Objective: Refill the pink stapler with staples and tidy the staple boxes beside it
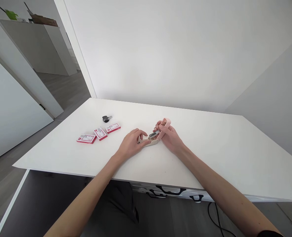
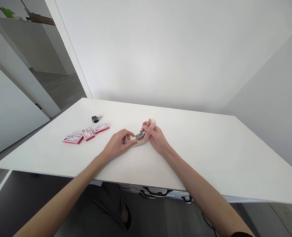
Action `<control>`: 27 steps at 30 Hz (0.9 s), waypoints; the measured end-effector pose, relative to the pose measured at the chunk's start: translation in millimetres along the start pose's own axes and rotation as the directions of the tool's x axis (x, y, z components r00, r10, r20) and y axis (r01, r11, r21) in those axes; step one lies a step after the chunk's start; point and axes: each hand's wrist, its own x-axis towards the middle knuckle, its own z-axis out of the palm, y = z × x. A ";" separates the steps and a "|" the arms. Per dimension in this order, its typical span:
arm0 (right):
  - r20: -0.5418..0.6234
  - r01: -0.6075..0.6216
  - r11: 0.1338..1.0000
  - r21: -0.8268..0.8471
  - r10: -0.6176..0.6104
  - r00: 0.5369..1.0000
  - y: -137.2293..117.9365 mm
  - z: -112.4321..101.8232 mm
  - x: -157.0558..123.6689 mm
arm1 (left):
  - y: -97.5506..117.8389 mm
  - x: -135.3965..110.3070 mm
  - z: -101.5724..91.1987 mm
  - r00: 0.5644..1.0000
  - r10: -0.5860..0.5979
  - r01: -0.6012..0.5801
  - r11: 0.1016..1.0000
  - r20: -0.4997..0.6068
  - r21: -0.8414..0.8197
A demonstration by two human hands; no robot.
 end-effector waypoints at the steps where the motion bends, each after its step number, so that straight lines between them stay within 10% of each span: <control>1: -0.016 0.012 1.000 0.023 -0.012 1.000 0.5 -1.6 1.4 | -0.6 0.0 0.2 1.000 0.001 -0.001 1.000 -0.003 0.008; 16: -0.391 0.044 0.937 0.346 0.101 0.915 5.2 -37.2 18.1 | 0.3 -1.2 -0.9 0.975 0.013 0.007 0.996 -0.221 0.091; 27: -0.543 0.085 0.995 0.053 -0.042 0.839 1.2 -37.5 12.6 | 0.8 -1.7 -2.4 0.892 0.050 0.037 0.982 -0.449 0.183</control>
